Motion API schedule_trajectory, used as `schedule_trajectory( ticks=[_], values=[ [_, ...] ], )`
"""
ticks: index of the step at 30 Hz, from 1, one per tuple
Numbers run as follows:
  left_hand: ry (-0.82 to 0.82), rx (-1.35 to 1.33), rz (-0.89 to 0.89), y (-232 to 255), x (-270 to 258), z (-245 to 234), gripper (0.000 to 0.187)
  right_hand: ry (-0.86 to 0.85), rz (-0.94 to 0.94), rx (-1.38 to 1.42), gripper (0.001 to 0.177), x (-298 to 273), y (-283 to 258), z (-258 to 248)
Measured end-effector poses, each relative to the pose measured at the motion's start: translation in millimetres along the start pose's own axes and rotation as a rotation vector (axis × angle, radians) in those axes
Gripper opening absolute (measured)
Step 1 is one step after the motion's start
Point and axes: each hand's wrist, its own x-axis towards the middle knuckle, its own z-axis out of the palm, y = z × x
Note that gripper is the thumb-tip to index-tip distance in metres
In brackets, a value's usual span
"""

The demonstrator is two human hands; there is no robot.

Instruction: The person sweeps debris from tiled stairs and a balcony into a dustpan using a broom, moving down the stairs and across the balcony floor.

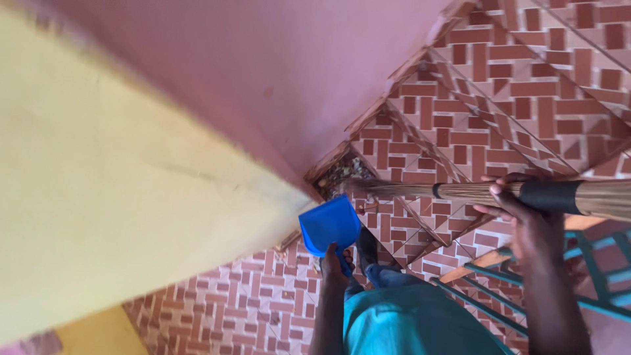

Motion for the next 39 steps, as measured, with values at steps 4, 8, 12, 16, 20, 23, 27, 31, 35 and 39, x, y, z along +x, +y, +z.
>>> schedule_trajectory(
  ticks=[4,8,12,16,20,23,27,31,35,39],
  values=[
    [-0.091,0.010,-0.058,21.1,5.7,23.4,0.025,-0.045,-0.199,-0.116,0.027,-5.6,11.8,-25.1],
    [-0.141,0.080,-0.116,23.5,3.5,21.4,0.023,0.002,-0.035,0.581,0.035,21.0,110.2,-51.2],
    [-0.259,0.125,-0.240,31.3,3.6,15.1,0.032,-0.035,-0.236,-0.059,0.033,-12.5,170.1,-53.4],
    [-0.243,0.214,-0.220,41.8,-1.3,0.7,0.031,0.049,-0.067,-0.051,0.037,-69.2,117.0,-49.3],
    [-0.208,0.259,-0.206,49.1,-13.0,-9.0,0.026,-0.021,-0.143,-0.046,0.031,-112.5,45.5,-42.8],
    [-0.237,0.299,-0.223,54.0,-14.1,-16.8,0.028,-0.057,-0.312,-0.163,0.031,-115.4,53.9,-36.7],
    [-0.263,0.348,-0.235,62.3,-13.1,-18.8,0.027,0.202,-0.257,-0.118,0.042,-102.3,142.4,-31.6],
    [-0.246,0.389,-0.247,68.0,-18.0,-22.4,0.023,0.349,-0.188,-0.142,0.030,-132.1,195.5,-31.6],
    [-0.259,0.443,-0.277,71.5,-18.7,-44.6,0.025,0.128,-0.182,0.035,0.029,-195.6,142.2,-41.9],
    [-0.213,0.483,-0.329,66.3,-19.2,-59.7,0.027,0.163,-0.229,-0.165,0.026,-245.0,89.0,-37.6]
  ],
)
